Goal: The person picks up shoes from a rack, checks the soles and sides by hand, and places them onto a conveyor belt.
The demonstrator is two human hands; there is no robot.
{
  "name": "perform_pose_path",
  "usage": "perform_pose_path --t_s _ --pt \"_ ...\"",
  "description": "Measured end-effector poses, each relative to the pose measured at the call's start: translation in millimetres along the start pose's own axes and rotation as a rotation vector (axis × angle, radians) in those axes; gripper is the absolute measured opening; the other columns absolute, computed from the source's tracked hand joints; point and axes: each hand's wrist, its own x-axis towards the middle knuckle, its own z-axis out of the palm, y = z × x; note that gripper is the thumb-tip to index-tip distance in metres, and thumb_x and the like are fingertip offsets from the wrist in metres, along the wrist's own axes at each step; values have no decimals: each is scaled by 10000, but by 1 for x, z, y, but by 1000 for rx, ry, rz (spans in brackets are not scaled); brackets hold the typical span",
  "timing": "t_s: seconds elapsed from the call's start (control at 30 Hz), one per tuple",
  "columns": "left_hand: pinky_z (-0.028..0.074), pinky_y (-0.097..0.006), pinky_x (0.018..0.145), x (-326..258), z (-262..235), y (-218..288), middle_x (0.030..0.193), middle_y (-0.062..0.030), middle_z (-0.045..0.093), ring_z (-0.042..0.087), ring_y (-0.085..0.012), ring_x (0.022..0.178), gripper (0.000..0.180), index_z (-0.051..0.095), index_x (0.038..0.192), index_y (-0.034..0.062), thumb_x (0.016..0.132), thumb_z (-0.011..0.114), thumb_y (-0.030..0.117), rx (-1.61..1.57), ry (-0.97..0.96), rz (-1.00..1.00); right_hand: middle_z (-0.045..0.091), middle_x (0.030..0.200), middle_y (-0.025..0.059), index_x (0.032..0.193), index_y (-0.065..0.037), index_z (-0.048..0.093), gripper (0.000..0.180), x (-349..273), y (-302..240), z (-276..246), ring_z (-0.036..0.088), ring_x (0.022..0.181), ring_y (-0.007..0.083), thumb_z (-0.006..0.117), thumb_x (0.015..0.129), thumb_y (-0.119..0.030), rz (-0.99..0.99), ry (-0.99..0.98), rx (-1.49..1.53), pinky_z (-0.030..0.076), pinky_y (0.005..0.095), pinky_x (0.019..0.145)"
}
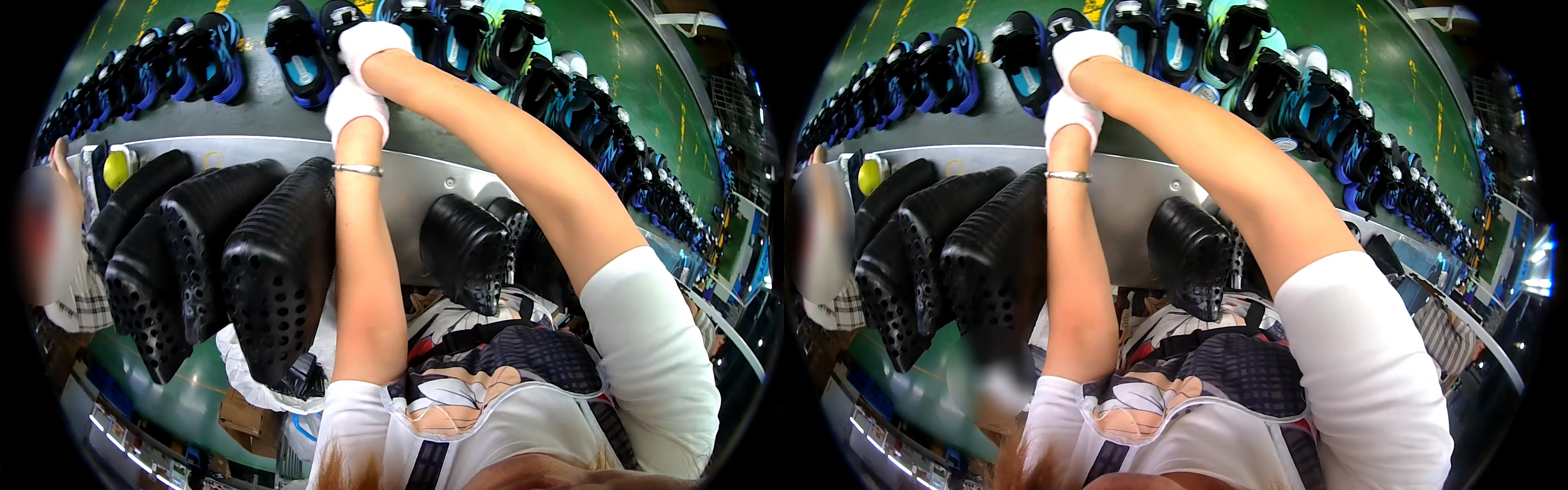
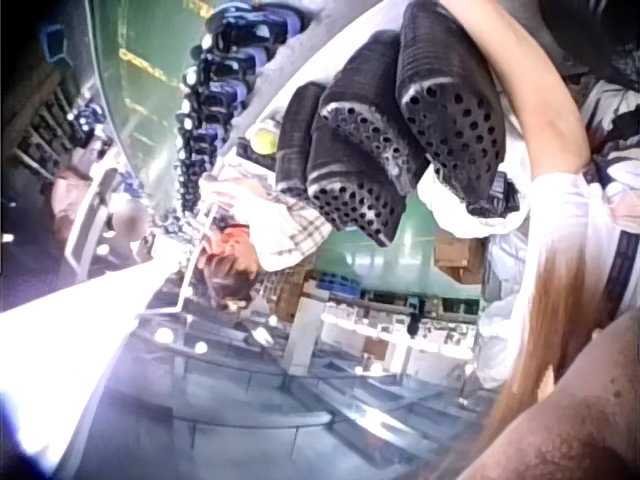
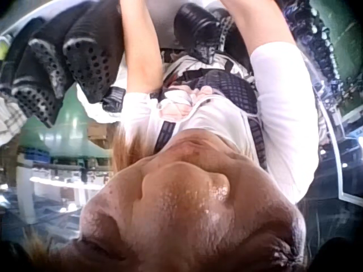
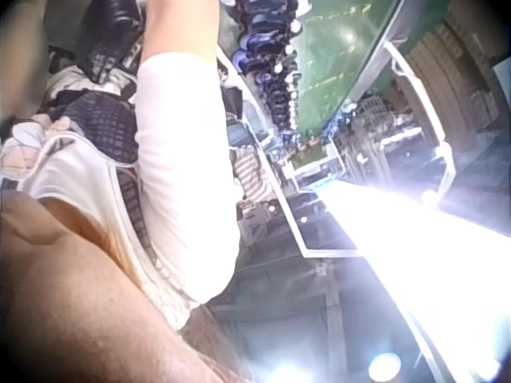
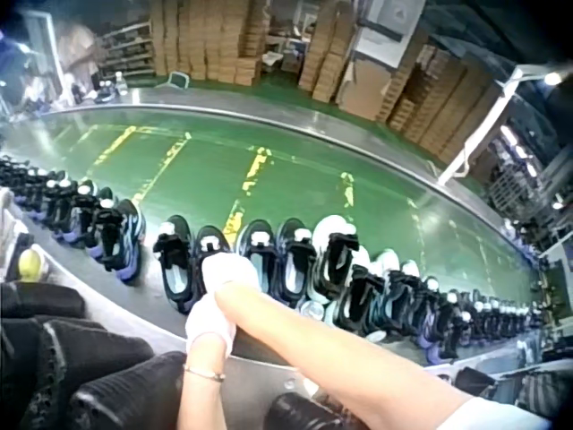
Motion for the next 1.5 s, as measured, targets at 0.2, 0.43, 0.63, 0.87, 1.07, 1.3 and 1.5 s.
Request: perform_pose_path --t_s 0.2,0.43,0.63,0.87,1.07,1.3,1.5 --pt "512 -378 847 0 -17 12 1103 -176 656 617 -336 1054 268 681 1056 45 873 555 196 65 21 -13 668 1160 70 1086 -149 710 317 25 -9 -11 642 1067 251 682 770 -149 62 -17 70 522 367 865" --pt "515 -396 833 -6 -12 28 1128 -121 626 603 -307 1040 297 660 1098 131 852 632 294 355 280 81 686 984 145 1005 -69 645 281 -28 55 -34 660 919 323 505 892 -284 -117 100 57 527 426 781" --pt "474 -419 853 -36 7 67 1030 -155 630 580 -344 979 449 630 1186 201 812 631 448 259 453 663 638 1131 118 1063 -84 669 396 -112 148 -28 562 1080 296 545 863 -403 264 14 -88 504 401 854" --pt "486 -443 792 -12 34 74 943 -198 621 590 -363 925 388 688 1068 141 838 614 444 570 166 735 694 954 58 935 -61 722 208 -122 167 2 551 1047 261 612 778 -143 98 -49 -231 530 358 763" --pt "487 -453 754 -51 77 65 854 -225 616 594 -387 850 340 688 931 99 835 623 419 602 176 887 661 1033 129 1037 -48 686 280 -141 193 53 596 1036 299 614 787 -153 217 -79 -51 540 367 775" --pt "474 -461 790 -56 81 78 902 -225 626 595 -394 882 387 680 1069 140 859 581 449 632 128 907 652 1134 84 1168 -94 639 385 -217 212 -5 530 1162 294 588 831 -273 31 -73 68 488 396 909" --pt "462 -470 835 -74 55 53 1020 -229 616 582 -406 953 467 576 1256 145 856 608 384 578 101 863 658 1047 144 1182 -72 607 424 -420 271 -64 628 988 279 524 894 -370 464 168 469 488 358 883"
